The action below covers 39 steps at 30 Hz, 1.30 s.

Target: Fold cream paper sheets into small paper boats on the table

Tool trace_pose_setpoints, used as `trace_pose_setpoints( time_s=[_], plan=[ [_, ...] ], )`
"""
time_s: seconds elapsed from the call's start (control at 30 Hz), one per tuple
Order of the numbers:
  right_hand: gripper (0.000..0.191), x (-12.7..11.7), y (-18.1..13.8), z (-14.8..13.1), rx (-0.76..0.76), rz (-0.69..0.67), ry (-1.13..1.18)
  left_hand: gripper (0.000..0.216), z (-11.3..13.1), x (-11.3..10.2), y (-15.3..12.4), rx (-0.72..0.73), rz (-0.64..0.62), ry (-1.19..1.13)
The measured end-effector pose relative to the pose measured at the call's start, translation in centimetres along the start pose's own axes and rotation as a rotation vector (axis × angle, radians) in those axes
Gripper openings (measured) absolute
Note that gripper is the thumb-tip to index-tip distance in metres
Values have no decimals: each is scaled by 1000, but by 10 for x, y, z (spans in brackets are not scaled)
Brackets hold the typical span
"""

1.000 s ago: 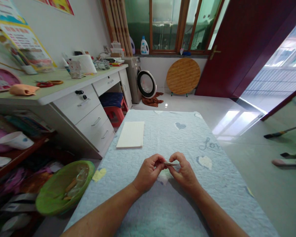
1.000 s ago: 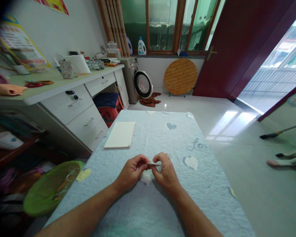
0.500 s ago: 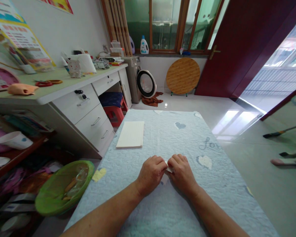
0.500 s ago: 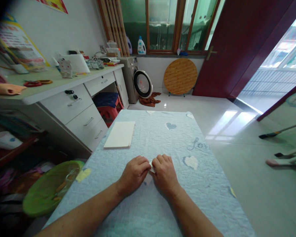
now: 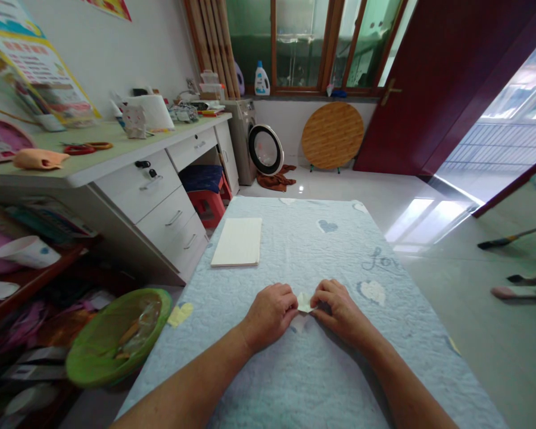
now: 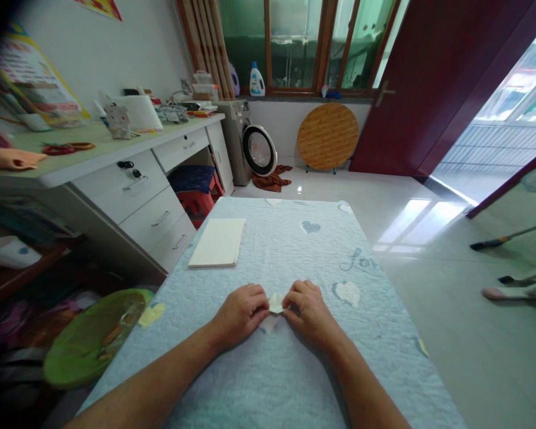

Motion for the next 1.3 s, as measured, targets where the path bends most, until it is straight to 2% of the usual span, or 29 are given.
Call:
trace_pose_setpoints(
  time_s=[0.23,0.43,0.87,1.1,1.3],
  plan=[
    [8,0,3,1,51,-7,-12,1,-2,2,1,-48,-6,1],
    [12,-3,2,1,44,26,-9,13,-6,2,3,-105,23,-50],
    [18,1,3,9,151,71,-112,11,-21,2,2,-324,47,16],
    [14,1,3,8,182,104,-125,10,-24,0,2,-358,51,-45],
    [14,2,4,10,190,121,-139,14,-25,2,2,-342,56,-10]
  ],
)
Point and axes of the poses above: each hand's wrist, its own y-axis towards the middle knuckle, its own x-axis out of the palm, z = x × y, the point moved 9 cm from there along y, towards the middle knuckle, and after that the axes turned 2 degrees about x, right-handed, at the moved point
